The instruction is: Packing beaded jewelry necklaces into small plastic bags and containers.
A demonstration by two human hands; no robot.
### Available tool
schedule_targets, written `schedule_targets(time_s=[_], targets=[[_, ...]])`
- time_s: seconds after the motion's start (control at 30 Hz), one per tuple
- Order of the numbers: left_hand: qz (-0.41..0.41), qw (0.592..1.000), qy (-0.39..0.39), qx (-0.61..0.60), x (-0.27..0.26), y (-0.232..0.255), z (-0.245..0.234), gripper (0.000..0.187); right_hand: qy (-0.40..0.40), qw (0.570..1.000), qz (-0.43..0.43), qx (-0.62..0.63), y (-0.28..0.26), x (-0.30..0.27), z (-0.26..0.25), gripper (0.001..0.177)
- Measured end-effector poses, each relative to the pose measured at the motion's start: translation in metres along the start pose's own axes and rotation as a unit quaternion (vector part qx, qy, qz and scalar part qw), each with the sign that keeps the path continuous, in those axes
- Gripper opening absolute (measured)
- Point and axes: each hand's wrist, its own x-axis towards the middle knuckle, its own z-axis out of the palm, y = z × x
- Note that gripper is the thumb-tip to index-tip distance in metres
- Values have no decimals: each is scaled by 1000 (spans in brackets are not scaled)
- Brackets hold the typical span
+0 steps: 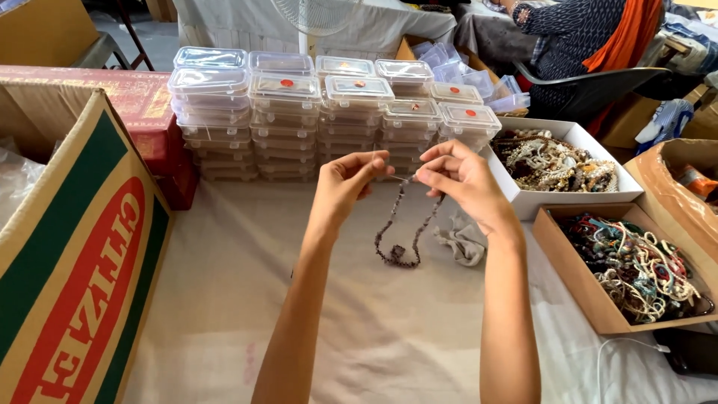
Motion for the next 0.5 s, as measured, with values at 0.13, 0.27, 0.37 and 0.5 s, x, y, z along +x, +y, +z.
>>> schedule_targets(time_s=[0.13,0.27,0.37,0.5], targets=[[-27,998,-14,47,4,-8,-9,29,6,1000,-27,7,3,-1,-6,25],[-34,994,-25,104,6,-16,-14,27,24,999,-44,2,5,-2,-11,22],[-63,977,2,203,-3,-4,-12,24,39,997,-65,12,1,-4,-12,20],[-73,905,66,414,-4,-28,-20,25,65,991,-114,35,-5,-6,-9,15]])
